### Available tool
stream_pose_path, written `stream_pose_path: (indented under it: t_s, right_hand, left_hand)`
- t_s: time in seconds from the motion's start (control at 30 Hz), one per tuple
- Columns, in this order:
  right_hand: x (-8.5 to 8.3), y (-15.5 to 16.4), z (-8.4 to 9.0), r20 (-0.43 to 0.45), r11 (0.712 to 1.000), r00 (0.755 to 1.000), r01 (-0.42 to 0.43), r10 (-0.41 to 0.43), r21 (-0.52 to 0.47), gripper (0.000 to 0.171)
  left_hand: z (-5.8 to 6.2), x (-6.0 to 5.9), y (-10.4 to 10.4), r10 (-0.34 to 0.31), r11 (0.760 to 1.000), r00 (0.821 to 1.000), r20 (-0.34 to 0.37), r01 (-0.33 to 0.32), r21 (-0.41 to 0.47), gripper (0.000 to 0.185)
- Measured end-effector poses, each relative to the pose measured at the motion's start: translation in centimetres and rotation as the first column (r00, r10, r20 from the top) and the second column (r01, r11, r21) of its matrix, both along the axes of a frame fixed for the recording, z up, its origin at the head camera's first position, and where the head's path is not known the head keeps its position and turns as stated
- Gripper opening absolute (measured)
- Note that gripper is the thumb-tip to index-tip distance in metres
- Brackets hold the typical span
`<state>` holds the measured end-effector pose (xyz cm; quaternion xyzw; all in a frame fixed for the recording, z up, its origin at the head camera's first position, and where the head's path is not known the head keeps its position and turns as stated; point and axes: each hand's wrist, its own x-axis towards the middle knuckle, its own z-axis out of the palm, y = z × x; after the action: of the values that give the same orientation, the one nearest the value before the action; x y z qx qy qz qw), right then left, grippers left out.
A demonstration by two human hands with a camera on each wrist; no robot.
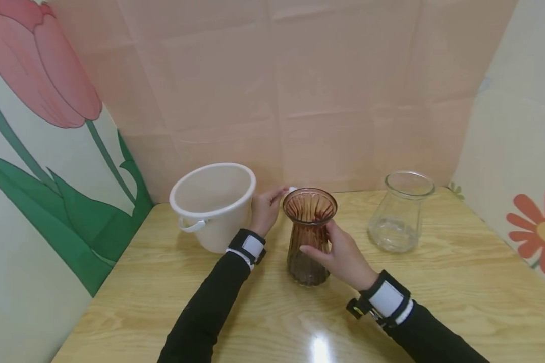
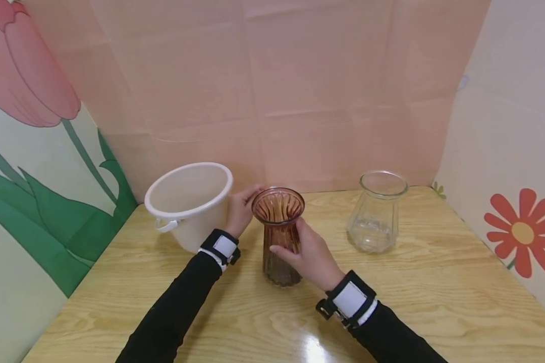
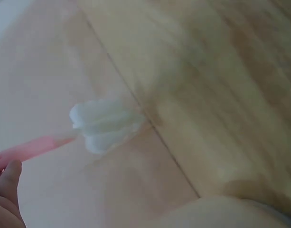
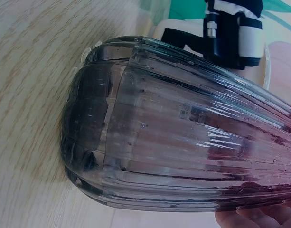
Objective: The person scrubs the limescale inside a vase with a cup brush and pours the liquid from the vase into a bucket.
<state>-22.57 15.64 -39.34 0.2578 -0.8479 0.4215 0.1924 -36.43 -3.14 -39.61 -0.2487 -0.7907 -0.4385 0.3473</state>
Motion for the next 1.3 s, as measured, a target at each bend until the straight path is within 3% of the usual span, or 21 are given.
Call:
stream_pose_path:
  t_s: [0.2, 0.37, 0.53, 0.73, 0.9, 1.07, 1.2, 1.3]
  right_hand:
    - [0.0, -0.1, 0.0, 0.004, 1.0, 1.0, 0.0, -0.001, 0.005, 0.076]
    - [0.0, -0.1, 0.0, 0.011, 1.0, 1.0, 0.001, -0.001, 0.004, 0.075]
    - [0.0, -0.1, 0.0, 0.013, 1.0, 1.0, -0.007, 0.007, 0.002, 0.074]
    - [-0.1, 0.0, 0.3, 0.004, 1.0, 1.0, -0.013, 0.013, 0.0, 0.073]
    - [-0.2, 0.1, 0.3, 0.01, 1.0, 1.0, -0.003, 0.003, 0.004, 0.073]
    - [-0.3, 0.2, 0.2, 0.023, 1.0, 1.0, 0.0, 0.0, 0.002, 0.072]
    - [-0.3, 0.2, 0.2, 0.037, 1.0, 0.999, 0.002, -0.002, -0.001, 0.071]
    - [-0.3, 0.1, 0.2, 0.035, 1.0, 0.999, 0.003, -0.003, -0.001, 0.071]
  left_hand:
    - [-1.4, -0.4, -0.6, -0.032, 0.999, 0.999, 0.027, 0.032, -0.024, 0.014]
    - [-1.7, 0.2, -1.0, -0.04, 0.99, 0.997, 0.066, 0.049, -0.134, 0.013]
    - [-2.0, 1.5, -1.8, -0.056, 0.944, 0.995, 0.079, 0.078, -0.321, 0.008]
    - [-2.5, 2.2, -2.7, -0.055, 0.892, 0.993, 0.108, 0.098, -0.441, 0.021]
    - [-2.7, 2.8, -3.1, 0.01, 0.844, 0.99, 0.144, 0.069, -0.532, 0.018]
    - [-2.6, 3.3, -3.4, 0.078, 0.8, 0.973, 0.217, 0.068, -0.596, 0.022]
    - [-2.9, 3.2, -3.6, 0.112, 0.761, 0.966, 0.231, 0.066, -0.645, 0.012]
    - [-3.0, 3.2, -3.6, 0.13, 0.75, 0.956, 0.263, 0.079, -0.657, 0.006]
